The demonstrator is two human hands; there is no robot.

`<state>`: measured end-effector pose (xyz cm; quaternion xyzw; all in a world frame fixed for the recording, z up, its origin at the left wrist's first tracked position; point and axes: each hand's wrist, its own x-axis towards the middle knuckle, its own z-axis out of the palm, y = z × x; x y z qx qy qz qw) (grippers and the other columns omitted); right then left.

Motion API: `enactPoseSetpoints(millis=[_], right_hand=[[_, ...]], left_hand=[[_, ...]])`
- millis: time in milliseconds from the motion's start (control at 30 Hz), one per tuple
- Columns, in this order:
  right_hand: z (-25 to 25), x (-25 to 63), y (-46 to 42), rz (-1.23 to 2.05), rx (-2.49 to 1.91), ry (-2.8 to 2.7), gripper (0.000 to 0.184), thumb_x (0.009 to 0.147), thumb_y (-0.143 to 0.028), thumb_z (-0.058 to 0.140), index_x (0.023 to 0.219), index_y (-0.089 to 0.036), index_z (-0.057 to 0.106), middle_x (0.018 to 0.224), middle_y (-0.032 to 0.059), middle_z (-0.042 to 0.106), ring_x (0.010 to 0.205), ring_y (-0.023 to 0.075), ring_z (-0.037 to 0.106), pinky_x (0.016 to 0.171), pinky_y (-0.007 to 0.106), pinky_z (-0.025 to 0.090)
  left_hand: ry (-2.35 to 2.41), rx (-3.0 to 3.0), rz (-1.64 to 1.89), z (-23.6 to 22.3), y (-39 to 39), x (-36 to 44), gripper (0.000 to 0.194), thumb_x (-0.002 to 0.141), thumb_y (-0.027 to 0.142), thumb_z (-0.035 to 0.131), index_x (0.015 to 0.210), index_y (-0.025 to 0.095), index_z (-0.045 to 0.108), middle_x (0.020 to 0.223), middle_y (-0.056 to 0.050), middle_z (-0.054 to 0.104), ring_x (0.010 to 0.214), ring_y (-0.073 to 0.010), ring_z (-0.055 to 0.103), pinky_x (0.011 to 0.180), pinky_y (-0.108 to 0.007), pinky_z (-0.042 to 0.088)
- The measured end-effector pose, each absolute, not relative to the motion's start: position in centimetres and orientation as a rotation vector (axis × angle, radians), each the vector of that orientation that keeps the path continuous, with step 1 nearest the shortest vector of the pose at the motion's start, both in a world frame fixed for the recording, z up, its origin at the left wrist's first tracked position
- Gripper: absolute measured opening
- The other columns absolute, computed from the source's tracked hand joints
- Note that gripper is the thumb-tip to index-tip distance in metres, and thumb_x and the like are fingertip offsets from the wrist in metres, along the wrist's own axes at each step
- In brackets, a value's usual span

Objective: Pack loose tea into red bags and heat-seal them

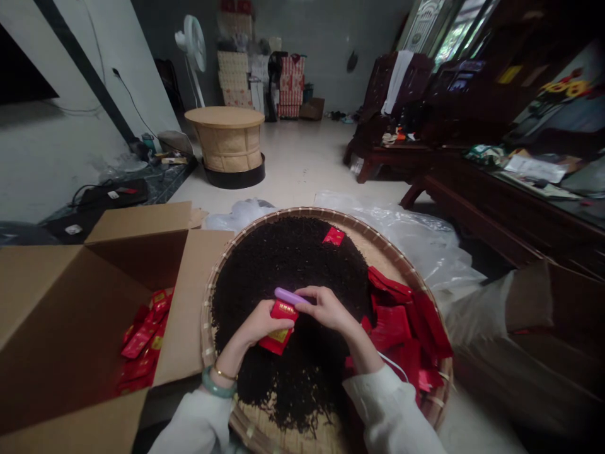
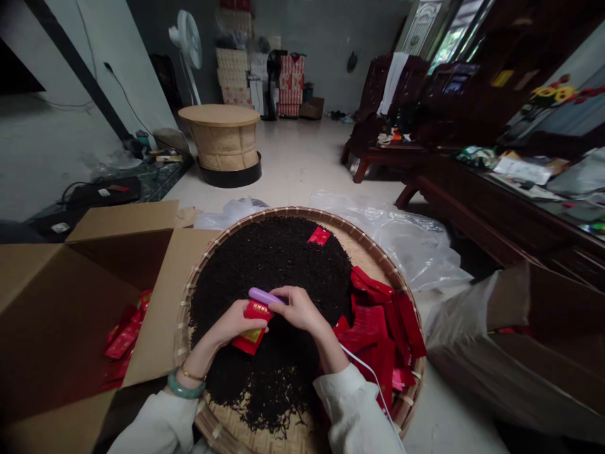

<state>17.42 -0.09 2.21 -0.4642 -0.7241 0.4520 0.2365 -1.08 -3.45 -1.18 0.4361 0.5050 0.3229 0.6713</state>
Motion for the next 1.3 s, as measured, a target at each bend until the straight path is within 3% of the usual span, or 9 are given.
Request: enactPoseSetpoints(millis=[167,367,633,1300], right_hand=[[1.97,17.43,0.00,1.159,-1.277,-2.034,0.024,0.078,-0.024,0.065,0.100,-0.018,0.072,0.097,0.0059,0.073,0.088,0.0238,0.065,0.078,0.031,0.046],[1.99,17.18,-0.24,1.153,-1.291,-2.062,0.026,0.079,-0.025,0.065,0.103,-0.017,0.072,0.096,0.0069,0.073,0.084,0.0232,0.065,0.074,0.030,0.045],[1.66,16.76,-0.46,1.167,-1.285,-2.046,0.026,0.078,-0.024,0.067,0.102,-0.018,0.072,0.096,0.0067,0.072,0.085,0.0228,0.064,0.075,0.030,0.045],[1.79,16.58,-0.68,1.180,-1.309,-2.045,0.025,0.078,-0.024,0.067,0.102,-0.018,0.072,0.098,0.0069,0.073,0.089,0.0244,0.066,0.077,0.031,0.046]], left_hand=[[1.118,0.954,0.754,-1.11,-3.45,-1.04,0.037,0.055,0.028,0.083,0.083,0.011,0.065,0.071,-0.005,0.071,0.065,-0.0201,0.069,0.065,-0.030,0.052],[1.035,0.797,1.050,-0.56,-2.99,-0.98,0.057,0.060,0.042,0.080,0.107,0.015,0.062,0.097,-0.008,0.072,0.084,-0.0204,0.067,0.075,-0.028,0.050],[1.099,0.798,1.077,-1.08,-2.83,-1.09,0.049,0.061,0.047,0.077,0.094,0.012,0.067,0.074,-0.004,0.071,0.057,-0.0135,0.060,0.056,-0.023,0.044],[1.099,0.780,1.073,-1.07,-2.94,-1.16,0.049,0.061,0.047,0.077,0.093,0.012,0.067,0.071,-0.003,0.070,0.055,-0.0127,0.059,0.055,-0.023,0.044]])
